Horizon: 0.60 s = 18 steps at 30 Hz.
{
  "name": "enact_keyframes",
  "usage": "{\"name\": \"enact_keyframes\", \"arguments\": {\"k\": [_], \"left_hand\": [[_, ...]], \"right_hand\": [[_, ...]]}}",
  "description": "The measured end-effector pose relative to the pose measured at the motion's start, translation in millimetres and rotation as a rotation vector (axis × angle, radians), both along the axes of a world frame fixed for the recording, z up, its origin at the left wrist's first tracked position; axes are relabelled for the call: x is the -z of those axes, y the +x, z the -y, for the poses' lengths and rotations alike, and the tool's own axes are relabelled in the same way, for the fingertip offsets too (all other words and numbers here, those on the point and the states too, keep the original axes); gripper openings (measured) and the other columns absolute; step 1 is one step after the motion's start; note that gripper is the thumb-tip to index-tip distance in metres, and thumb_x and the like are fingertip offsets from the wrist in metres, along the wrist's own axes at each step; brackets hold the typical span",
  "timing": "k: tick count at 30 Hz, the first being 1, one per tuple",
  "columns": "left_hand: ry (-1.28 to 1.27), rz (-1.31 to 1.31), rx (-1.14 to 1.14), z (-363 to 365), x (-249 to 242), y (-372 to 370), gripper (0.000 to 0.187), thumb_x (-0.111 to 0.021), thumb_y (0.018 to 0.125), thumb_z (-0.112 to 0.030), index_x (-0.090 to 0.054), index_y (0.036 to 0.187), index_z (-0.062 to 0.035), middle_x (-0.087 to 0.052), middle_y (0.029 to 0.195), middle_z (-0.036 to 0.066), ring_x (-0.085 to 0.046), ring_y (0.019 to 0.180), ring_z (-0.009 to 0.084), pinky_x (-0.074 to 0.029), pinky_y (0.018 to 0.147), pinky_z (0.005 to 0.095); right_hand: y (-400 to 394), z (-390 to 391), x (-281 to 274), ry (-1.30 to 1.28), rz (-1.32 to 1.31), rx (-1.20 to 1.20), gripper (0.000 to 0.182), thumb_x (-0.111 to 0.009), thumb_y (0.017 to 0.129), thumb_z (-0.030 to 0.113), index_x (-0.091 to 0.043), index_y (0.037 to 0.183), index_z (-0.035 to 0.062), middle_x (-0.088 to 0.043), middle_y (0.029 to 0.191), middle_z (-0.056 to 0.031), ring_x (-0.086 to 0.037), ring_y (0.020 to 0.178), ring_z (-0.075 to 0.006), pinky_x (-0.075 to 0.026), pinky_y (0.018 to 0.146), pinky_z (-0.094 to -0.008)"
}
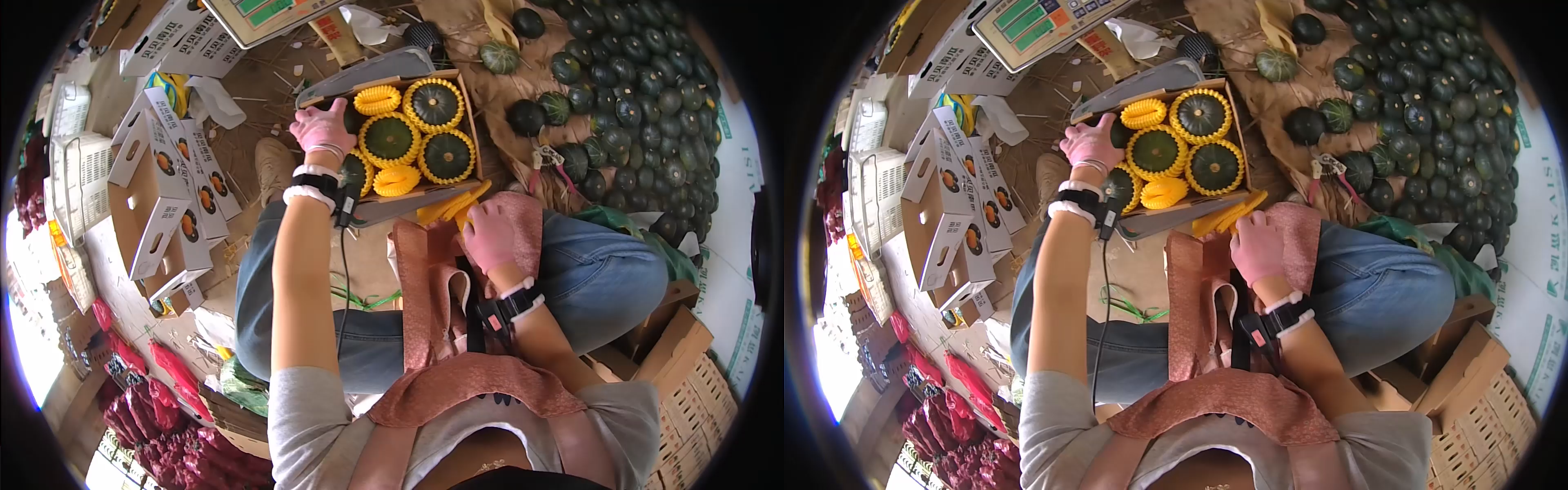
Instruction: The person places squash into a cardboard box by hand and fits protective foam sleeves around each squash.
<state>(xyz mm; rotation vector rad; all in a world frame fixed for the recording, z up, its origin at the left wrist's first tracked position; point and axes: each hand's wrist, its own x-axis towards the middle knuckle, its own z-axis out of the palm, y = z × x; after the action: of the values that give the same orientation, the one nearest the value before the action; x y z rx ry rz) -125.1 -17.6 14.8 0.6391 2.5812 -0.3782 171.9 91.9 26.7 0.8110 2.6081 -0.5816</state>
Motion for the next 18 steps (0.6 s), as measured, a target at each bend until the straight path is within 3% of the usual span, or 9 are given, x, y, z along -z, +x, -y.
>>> {"name": "enact_keyframes", "arguments": {"k": [3,4,6,9,13,14,17,18], "left_hand": [[0.106,-0.065,-0.013,8,-7,1,0.072,-0.073,0.06,-0.039,-0.046,0.126,-0.036,-0.05,0.118,0.016,-0.043,0.11,0.0362,-0.034,0.091,0.0482],[0.17,-0.125,-0.027,10,-17,9,0.071,-0.073,0.059,-0.04,-0.047,0.125,-0.0361,-0.049,0.117,0.016,-0.043,0.108,0.0362,-0.033,0.091,0.0484],[0.32,-0.231,-0.017,13,-35,26,0.069,-0.076,0.056,-0.042,-0.052,0.121,-0.0368,-0.049,0.115,0.015,-0.043,0.106,0.0362,-0.032,0.091,0.0499],[0.575,-0.225,0.283,-7,-50,63,0.071,-0.077,0.056,-0.039,-0.051,0.121,-0.0381,-0.048,0.118,0.014,-0.043,0.107,0.0359,-0.031,0.09,0.0525],[0.56,-0.054,0.452,-51,-24,105,0.063,-0.077,0.058,-0.04,-0.056,0.118,-0.0356,-0.046,0.125,0.012,-0.042,0.111,0.0381,-0.03,0.095,0.0541],[0.591,-0.017,0.386,-55,-22,110,0.056,-0.076,0.064,-0.036,-0.058,0.117,-0.0305,-0.048,0.124,0.013,-0.042,0.112,0.0382,-0.031,0.098,0.0494],[0.964,-0.037,0.219,-41,-31,116,0.055,-0.075,0.068,-0.029,-0.058,0.119,-0.0222,-0.053,0.116,0.014,-0.045,0.108,0.035,-0.034,0.096,0.0438],[1.025,-0.11,0.189,-27,-40,120,0.048,-0.075,0.068,-0.024,-0.06,0.113,-0.0129,-0.057,0.104,0.013,-0.048,0.101,0.0322,-0.038,0.09,0.0427]], "right_hand": [[1,-4,26,-0.036,-0.085,-0.113,0.032,-0.064,0.071,0.015,-0.057,0.101,0.0088,-0.051,0.11,-0.0106,-0.055,0.093,-0.0301,-0.047,0.076,-0.0419],[2,-5,34,-0.056,-0.078,-0.106,0.044,-0.066,0.069,0.017,-0.054,0.111,0.0106,-0.047,0.115,-0.0104,-0.053,0.099,-0.03,-0.046,0.08,-0.0424],[-6,-5,40,-0.07,-0.022,-0.085,0.037,-0.064,0.071,0.017,-0.058,0.108,0.0122,-0.051,0.112,-0.009,-0.054,0.098,-0.0289,-0.046,0.078,-0.042],[-15,0,55,-0.009,0.054,-0.146,0.024,-0.06,0.075,0.017,-0.064,0.098,0.0142,-0.056,0.105,-0.0066,-0.055,0.097,-0.0264,-0.046,0.075,-0.0405],[-11,4,75,0.058,0.164,-0.25,0.014,-0.054,0.079,0.017,-0.068,0.082,0.0172,-0.059,0.094,-0.0037,-0.056,0.095,-0.0235,-0.045,0.07,-0.0382],[-6,2,75,0.036,0.122,-0.247,0.016,-0.054,0.08,0.017,-0.067,0.09,0.0179,-0.059,0.095,-0.0038,-0.056,0.097,-0.0238,-0.046,0.073,-0.0389],[-3,6,63,0.022,0.057,-0.228,0.02,-0.053,0.082,0.017,-0.065,0.098,0.0185,-0.06,0.095,-0.0036,-0.056,0.099,-0.024,-0.047,0.075,-0.0389],[-5,6,57,0.021,0.116,-0.252,0.023,-0.052,0.083,0.015,-0.063,0.103,0.017,-0.06,0.096,-0.0046,-0.057,0.1,-0.024,-0.049,0.077,-0.0393]]}}
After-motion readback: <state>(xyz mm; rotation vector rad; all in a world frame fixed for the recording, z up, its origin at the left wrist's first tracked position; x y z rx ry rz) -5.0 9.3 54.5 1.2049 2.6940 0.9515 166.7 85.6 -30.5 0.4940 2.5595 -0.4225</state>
